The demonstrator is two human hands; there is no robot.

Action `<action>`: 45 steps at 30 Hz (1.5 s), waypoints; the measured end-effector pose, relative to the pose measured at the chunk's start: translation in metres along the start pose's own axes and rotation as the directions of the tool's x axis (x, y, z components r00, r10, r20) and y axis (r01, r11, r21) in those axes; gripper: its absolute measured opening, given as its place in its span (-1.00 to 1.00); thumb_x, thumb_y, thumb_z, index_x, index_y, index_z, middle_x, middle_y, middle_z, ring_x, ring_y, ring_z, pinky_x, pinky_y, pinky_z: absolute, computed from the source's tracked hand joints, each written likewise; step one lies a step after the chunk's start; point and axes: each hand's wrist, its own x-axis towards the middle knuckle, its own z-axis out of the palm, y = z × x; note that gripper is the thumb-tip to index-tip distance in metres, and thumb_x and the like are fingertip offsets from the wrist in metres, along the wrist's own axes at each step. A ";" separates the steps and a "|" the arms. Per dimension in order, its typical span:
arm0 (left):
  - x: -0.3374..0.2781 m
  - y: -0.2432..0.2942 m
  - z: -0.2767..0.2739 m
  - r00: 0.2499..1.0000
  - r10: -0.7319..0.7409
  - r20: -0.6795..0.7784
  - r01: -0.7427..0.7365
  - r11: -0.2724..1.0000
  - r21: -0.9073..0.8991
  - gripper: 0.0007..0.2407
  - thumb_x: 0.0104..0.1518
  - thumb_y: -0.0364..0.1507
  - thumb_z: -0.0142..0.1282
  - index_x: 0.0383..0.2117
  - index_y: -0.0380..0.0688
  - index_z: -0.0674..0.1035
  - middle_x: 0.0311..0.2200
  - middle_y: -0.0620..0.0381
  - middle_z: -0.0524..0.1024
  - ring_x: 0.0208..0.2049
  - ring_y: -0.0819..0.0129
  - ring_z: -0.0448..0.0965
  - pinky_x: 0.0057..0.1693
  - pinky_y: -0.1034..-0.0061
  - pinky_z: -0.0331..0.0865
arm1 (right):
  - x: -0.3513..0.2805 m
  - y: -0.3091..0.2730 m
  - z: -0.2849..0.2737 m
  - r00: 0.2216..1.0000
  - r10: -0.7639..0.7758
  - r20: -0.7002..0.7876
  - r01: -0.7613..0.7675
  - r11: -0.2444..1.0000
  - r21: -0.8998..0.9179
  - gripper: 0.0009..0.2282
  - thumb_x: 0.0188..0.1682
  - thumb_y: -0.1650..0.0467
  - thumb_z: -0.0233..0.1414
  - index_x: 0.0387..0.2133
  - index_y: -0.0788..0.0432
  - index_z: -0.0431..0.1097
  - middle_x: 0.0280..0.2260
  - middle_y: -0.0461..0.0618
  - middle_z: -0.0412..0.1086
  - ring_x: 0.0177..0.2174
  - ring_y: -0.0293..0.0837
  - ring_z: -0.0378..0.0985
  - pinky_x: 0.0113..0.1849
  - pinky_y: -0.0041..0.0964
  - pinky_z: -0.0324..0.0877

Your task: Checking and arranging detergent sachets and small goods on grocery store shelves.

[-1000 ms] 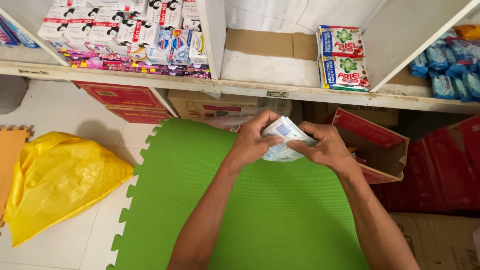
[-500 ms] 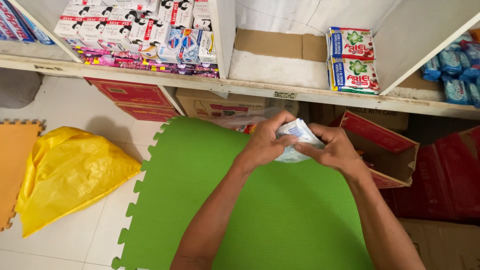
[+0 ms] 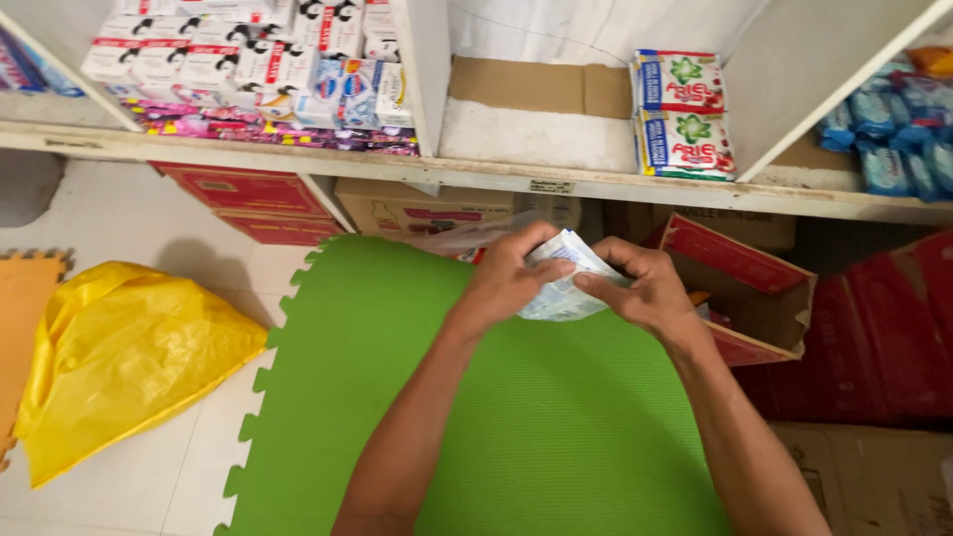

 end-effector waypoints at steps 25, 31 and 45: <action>-0.001 -0.023 -0.001 0.997 -0.001 -0.073 -0.006 0.995 -0.099 -0.93 0.14 -0.55 0.25 -0.34 -0.25 0.59 -0.43 0.25 0.58 -0.37 0.61 0.52 -0.22 0.63 0.43 | 0.001 0.013 0.014 0.989 -0.115 -0.090 0.132 0.971 0.201 -0.87 0.06 0.45 0.13 -0.17 0.22 0.42 -0.32 -0.19 0.48 -0.30 -0.45 0.47 -0.27 -0.49 0.43; -0.002 -0.005 0.002 0.999 -0.003 -0.045 0.005 0.999 0.032 -0.90 0.13 -0.50 0.26 -0.29 -0.22 0.61 -0.37 0.21 0.59 -0.34 0.55 0.52 -0.20 0.55 0.44 | 0.002 0.011 0.018 0.989 -0.059 -0.135 0.078 0.987 0.143 -0.91 0.08 0.43 0.15 -0.23 0.22 0.46 -0.40 -0.19 0.46 -0.36 -0.45 0.42 -0.33 -0.51 0.38; 0.000 -0.005 -0.008 1.000 0.009 0.001 -0.009 1.000 0.011 -0.93 0.16 -0.51 0.24 -0.31 -0.21 0.61 -0.40 0.23 0.60 -0.34 0.53 0.55 -0.20 0.55 0.45 | 0.000 0.009 0.015 0.993 -0.019 -0.119 0.038 0.987 0.155 -0.90 0.05 0.45 0.18 -0.23 0.25 0.51 -0.43 -0.19 0.47 -0.43 -0.46 0.39 -0.42 -0.52 0.32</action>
